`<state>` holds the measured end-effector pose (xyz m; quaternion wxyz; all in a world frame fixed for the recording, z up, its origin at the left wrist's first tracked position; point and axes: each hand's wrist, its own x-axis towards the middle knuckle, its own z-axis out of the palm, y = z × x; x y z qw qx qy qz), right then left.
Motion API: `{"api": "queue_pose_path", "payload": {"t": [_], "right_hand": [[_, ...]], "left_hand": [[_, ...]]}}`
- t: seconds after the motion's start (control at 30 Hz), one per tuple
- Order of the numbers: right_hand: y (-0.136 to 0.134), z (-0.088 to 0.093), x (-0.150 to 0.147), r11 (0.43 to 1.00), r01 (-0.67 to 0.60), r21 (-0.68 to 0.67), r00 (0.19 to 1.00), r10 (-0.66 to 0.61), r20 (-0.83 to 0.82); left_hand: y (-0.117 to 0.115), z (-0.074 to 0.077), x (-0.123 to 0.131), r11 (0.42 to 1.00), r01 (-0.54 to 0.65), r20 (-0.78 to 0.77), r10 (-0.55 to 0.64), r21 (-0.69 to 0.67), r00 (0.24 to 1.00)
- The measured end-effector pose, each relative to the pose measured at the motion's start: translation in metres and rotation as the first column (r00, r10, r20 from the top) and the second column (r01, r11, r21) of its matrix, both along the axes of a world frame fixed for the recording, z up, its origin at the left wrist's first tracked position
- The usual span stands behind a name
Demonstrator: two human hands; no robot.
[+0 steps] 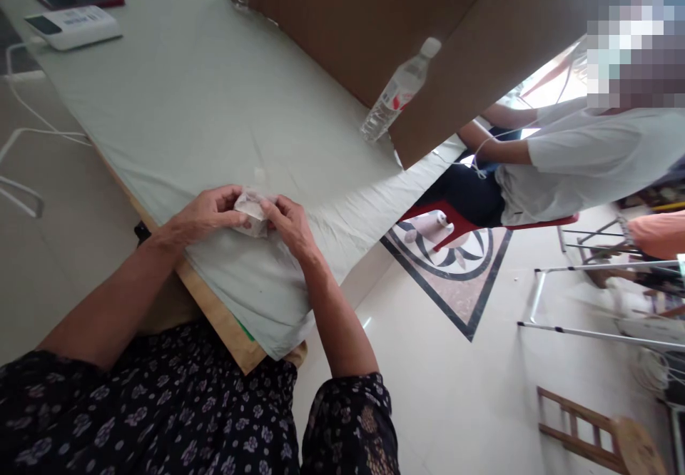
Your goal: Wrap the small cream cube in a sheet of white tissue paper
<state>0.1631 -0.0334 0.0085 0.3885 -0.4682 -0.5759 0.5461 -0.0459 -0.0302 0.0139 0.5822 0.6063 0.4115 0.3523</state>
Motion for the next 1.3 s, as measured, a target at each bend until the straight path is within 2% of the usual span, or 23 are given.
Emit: {"api": "queue_pose_path", "payload": {"t": [0.1, 0.2, 0.4, 0.6, 0.77, 0.87, 1.0, 1.1, 1.2, 1.3], "right_hand": [[-0.004, -0.002, 0.000, 1.000, -0.002, 0.023, 0.996, 0.004, -0.089], [-0.005, -0.008, 0.000, 0.999, -0.042, 0.032, 0.992, 0.046, -0.121], [-0.001, -0.025, 0.000, 0.993, 0.019, 0.119, 0.999, -0.015, -0.032], [-0.004, -0.023, 0.000, 0.986, 0.071, 0.152, 0.997, -0.072, 0.003], [-0.003, -0.023, -0.003, 0.953, 0.105, 0.284, 0.983, -0.142, 0.113], [-0.004, -0.025, -0.003, 0.954, 0.101, 0.282, 0.982, -0.141, 0.126], [-0.006, -0.028, 0.001, 0.945, 0.208, 0.251, 0.973, -0.227, 0.049], [-0.008, -0.026, 0.007, 0.903, 0.274, 0.330, 0.946, -0.316, 0.078], [-0.007, -0.022, 0.011, 0.884, 0.225, 0.411, 0.949, -0.294, 0.114], [-0.004, -0.020, 0.010, 0.902, 0.147, 0.405, 0.967, -0.218, 0.135]], "left_hand": [[-0.001, -0.002, 0.003, 0.996, -0.073, 0.050, 0.075, -0.055, 0.996], [-0.001, -0.003, 0.006, 0.995, -0.086, 0.078, 0.090, -0.050, 0.993], [-0.002, -0.006, 0.008, 0.996, -0.082, 0.119, 0.086, -0.035, 0.989], [-0.003, -0.011, 0.009, 0.990, -0.122, 0.156, 0.132, -0.068, 0.979], [-0.004, -0.008, 0.009, 0.989, -0.099, 0.175, 0.117, -0.107, 0.978], [-0.005, -0.006, 0.008, 0.983, -0.102, 0.161, 0.126, -0.152, 0.979], [-0.005, -0.006, 0.008, 0.978, -0.120, 0.157, 0.147, -0.169, 0.976], [-0.004, -0.007, 0.008, 0.980, -0.107, 0.163, 0.134, -0.166, 0.977], [-0.004, -0.007, 0.006, 0.987, -0.067, 0.163, 0.091, -0.146, 0.982], [-0.005, -0.007, 0.004, 0.992, -0.037, 0.156, 0.055, -0.117, 0.986]]}}
